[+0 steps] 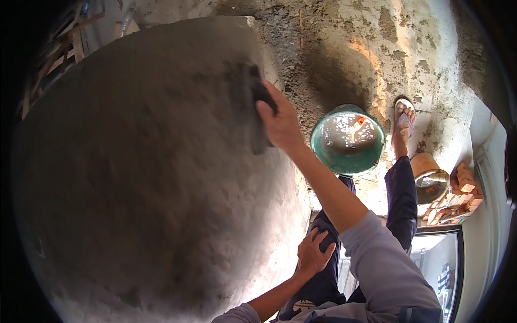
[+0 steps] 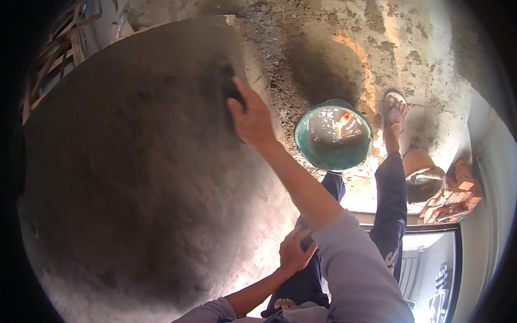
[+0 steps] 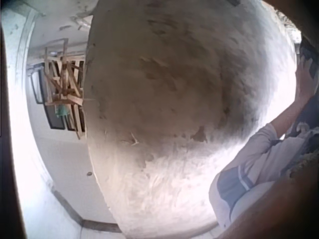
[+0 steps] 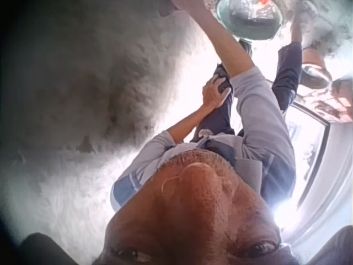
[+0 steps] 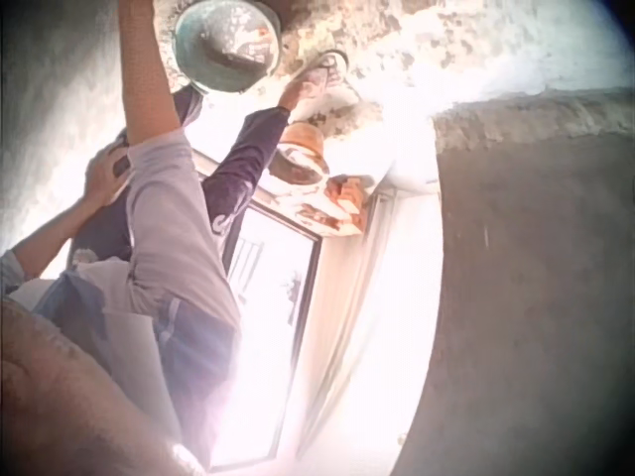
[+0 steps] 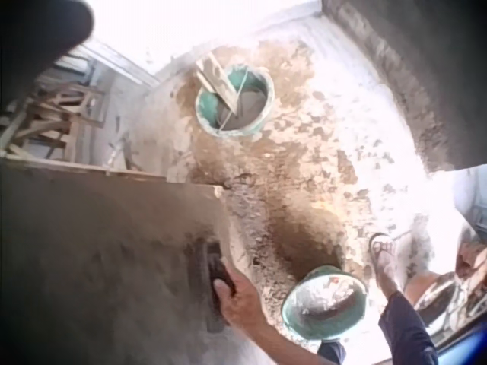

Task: The person smooths a freshly applied plaster surface on a wall using a hand float, dipping the tool into a bucket of water and applying pressure in circular and sweeping motions to create a uniform finish.

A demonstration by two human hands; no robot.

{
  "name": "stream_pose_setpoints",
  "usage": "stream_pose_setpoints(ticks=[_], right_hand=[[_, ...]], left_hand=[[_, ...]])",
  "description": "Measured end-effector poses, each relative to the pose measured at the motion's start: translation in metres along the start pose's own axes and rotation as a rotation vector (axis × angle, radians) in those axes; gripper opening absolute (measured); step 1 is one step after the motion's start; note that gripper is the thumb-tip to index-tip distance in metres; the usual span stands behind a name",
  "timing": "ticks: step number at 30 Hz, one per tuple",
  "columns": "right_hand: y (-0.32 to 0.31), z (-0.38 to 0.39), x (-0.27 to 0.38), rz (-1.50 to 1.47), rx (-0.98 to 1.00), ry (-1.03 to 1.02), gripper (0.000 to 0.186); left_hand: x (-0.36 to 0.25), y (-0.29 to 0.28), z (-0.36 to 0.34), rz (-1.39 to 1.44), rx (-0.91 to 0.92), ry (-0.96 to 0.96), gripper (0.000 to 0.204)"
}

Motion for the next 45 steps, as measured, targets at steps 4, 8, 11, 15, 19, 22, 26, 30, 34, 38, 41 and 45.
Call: stream_pose_setpoints(ticks=[4, 8, 11, 15, 19, 22, 26, 30, 34, 38, 41, 45], right_hand=[[0.032, -0.062, 0.021, 0.115, -0.024, 0.011, 0.046], [0.023, -0.107, -0.041, 0.165, 0.001, 0.184, 0.046], [0.038, -0.033, -0.029, 0.132, 0.068, 0.07, 0.048], [0.026, -0.114, 0.004, 0.116, 0.015, 0.037, 0.049], [0.029, -0.098, -0.056, 0.176, 0.01, 0.204, 0.048], [0.047, -0.029, -0.047, -0.049, 0.023, -0.027, 0.048], [0.036, -0.122, -0.01, 0.113, -0.071, -0.02, 0.048], [0.033, -0.109, -0.038, 0.22, -0.019, 0.179, 0.05], [0.039, -0.036, -0.025, 0.107, 0.038, 0.082, 0.051], [0.031, -0.133, 0.002, 0.172, -0.182, -0.179, 0.047], [0.027, -0.187, -0.005, 0.248, -0.077, 0.042, 0.048], [0.041, -0.123, -0.039, 0.286, -0.041, 0.186, 0.053]], left_hand=[[0.009, -0.005, -0.004, 0.025, -0.007, 0.011, 0.057], [-0.002, -0.015, -0.02, -0.014, -0.008, 0.049, 0.057], [-0.001, -0.01, -0.003, 0.022, -0.026, -0.022, 0.056], [-0.003, -0.014, -0.006, 0.006, 0.007, 0.007, 0.058], [-0.006, -0.021, -0.009, -0.009, 0.019, 0.011, 0.058], [-0.007, -0.012, -0.005, 0.004, -0.012, 0.0, 0.056], [-0.006, -0.015, -0.012, 0.016, -0.022, 0.029, 0.055], [-0.007, -0.017, -0.01, -0.036, -0.02, 0.046, 0.054], [-0.008, -0.021, -0.009, 0.006, -0.029, 0.001, 0.055], [-0.004, -0.023, -0.008, -0.002, -0.023, 0.017, 0.054], [-0.007, -0.018, -0.009, -0.001, -0.031, 0.038, 0.054], [-0.005, -0.013, -0.006, -0.026, 0.005, 0.013, 0.059]])
Point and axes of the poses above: each hand's wrist, its own z-axis away from the middle knuckle, its own y-axis out of the palm, x = y × z, the point moved 1 cm from there along -z, towards the middle knuckle, and after that the axes turned 14 degrees about z, right-handed, at the moved point
